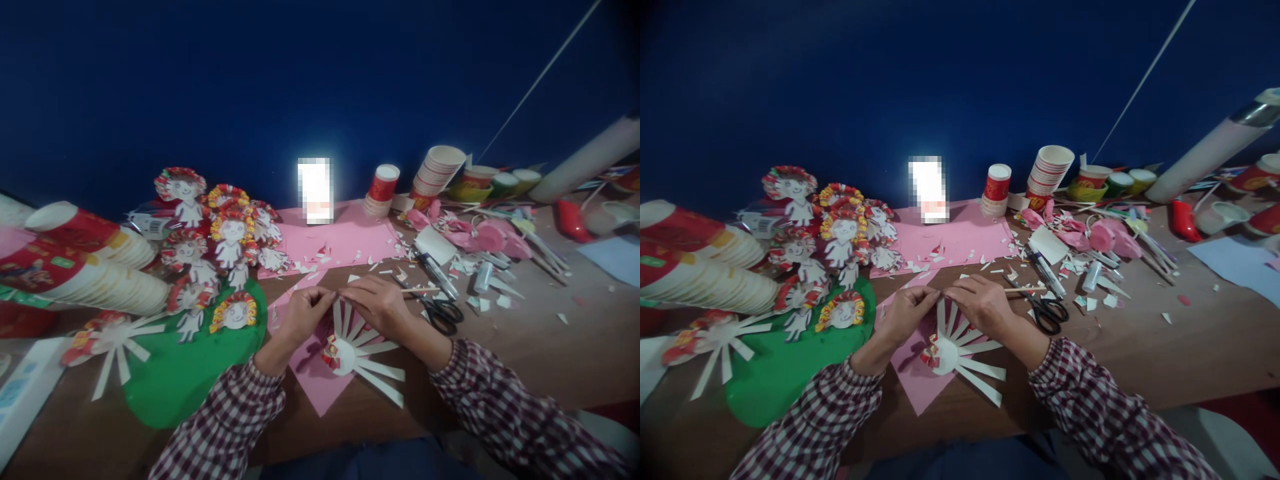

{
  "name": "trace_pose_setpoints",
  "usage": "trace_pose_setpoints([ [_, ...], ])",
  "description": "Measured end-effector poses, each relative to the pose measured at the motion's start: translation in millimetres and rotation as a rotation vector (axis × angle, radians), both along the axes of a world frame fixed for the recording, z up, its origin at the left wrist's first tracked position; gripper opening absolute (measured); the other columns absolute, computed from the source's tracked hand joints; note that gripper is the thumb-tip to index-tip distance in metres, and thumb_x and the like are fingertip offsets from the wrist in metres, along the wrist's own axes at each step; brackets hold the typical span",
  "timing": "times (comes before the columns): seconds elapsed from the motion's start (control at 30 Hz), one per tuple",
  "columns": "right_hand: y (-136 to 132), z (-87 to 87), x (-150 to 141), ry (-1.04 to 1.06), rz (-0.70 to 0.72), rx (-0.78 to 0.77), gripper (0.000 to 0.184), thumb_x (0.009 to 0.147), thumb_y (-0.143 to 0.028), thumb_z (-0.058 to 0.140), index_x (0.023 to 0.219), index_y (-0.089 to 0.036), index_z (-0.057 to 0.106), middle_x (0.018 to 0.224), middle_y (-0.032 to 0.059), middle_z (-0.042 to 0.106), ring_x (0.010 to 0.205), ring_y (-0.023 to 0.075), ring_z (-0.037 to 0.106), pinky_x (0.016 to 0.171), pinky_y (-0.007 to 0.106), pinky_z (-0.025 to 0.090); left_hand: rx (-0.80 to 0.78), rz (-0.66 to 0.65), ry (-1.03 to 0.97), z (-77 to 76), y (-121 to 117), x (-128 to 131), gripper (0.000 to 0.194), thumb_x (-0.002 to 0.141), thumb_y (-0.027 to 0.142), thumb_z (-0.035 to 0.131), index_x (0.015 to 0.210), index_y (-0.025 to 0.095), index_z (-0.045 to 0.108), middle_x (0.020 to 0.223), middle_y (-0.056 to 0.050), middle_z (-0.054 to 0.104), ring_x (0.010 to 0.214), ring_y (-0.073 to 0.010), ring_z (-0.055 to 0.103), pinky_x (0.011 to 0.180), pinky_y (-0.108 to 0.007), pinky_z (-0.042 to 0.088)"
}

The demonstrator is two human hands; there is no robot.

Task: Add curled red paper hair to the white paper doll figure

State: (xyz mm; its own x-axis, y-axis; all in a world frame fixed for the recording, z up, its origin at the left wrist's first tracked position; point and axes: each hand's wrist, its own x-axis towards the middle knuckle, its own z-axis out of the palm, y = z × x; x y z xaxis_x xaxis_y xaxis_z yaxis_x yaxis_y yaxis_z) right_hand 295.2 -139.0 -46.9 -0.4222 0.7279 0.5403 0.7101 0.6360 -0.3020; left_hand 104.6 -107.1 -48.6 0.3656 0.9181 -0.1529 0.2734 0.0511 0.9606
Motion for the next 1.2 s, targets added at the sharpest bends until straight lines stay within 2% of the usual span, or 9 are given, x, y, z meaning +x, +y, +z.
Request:
trace_pose_setpoints([
  [0.2,1,-2.4,0,-0.016,-0.02,-0.009,0.019,0.089,-0.019,0.048,0.102,-0.018,0.061,0.093,0.0064,0.065,0.084,0.0168,0.057,0.076,0.029,0.046,0.113,0.02,0.027,2.2,-3,3,0.025,0.079,0.035,0.056,0.075,0.014,0.069,0.072,-0.004,0.068,0.067,-0.0159,0.059,0.061,-0.024,0.045],
  [0.5,1,-1.6,-3,-0.001,0.009,-0.039,0.017,0.089,-0.023,0.05,0.102,-0.017,0.06,0.092,0.0062,0.065,0.085,0.0169,0.057,0.078,0.029,0.045,0.162,0.006,0.014,-4.5,-7,5,0.023,0.08,0.033,0.055,0.077,0.014,0.068,0.071,-0.004,0.067,0.065,-0.015,0.058,0.059,-0.023,0.044],
  [0.63,0,-1.6,-4,0.007,0.005,-0.059,0.016,0.09,-0.022,0.048,0.097,-0.016,0.061,0.088,0.0064,0.065,0.083,0.0169,0.056,0.076,0.029,0.045,0.158,0.003,-0.006,-6.4,-8,6,0.022,0.081,0.032,0.055,0.078,0.014,0.068,0.071,-0.004,0.067,0.065,-0.0146,0.058,0.058,-0.022,0.044],
  [0.87,0,-5.5,-3,0.067,-0.04,-0.077,0.012,0.088,-0.023,0.05,0.088,-0.017,0.061,0.081,0.0054,0.064,0.077,0.016,0.056,0.072,0.028,0.043,0.133,-0.034,-0.049,-7.4,-8,6,0.02,0.08,0.029,0.056,0.086,0.014,0.068,0.081,-0.006,0.07,0.073,-0.0164,0.062,0.066,-0.024,0.047],
  [1.03,0,-8.9,-5,0.116,-0.049,-0.075,0.011,0.088,-0.022,0.051,0.087,-0.018,0.061,0.08,0.0045,0.065,0.076,0.0148,0.057,0.072,0.027,0.043,0.116,-0.036,-0.005,-6.9,-7,6,0.017,0.078,0.025,0.057,0.085,0.014,0.068,0.076,-0.004,0.069,0.064,-0.0137,0.06,0.059,-0.022,0.047],
  [1.2,0,-11.2,-6,0.115,-0.037,-0.051,0.011,0.088,-0.022,0.051,0.088,-0.018,0.061,0.082,0.0047,0.065,0.076,0.0151,0.057,0.072,0.027,0.043,0.117,-0.047,0.016,-2.1,-6,5,0.02,0.078,0.03,0.057,0.084,0.014,0.068,0.074,-0.003,0.069,0.063,-0.0131,0.06,0.058,-0.021,0.046],
])
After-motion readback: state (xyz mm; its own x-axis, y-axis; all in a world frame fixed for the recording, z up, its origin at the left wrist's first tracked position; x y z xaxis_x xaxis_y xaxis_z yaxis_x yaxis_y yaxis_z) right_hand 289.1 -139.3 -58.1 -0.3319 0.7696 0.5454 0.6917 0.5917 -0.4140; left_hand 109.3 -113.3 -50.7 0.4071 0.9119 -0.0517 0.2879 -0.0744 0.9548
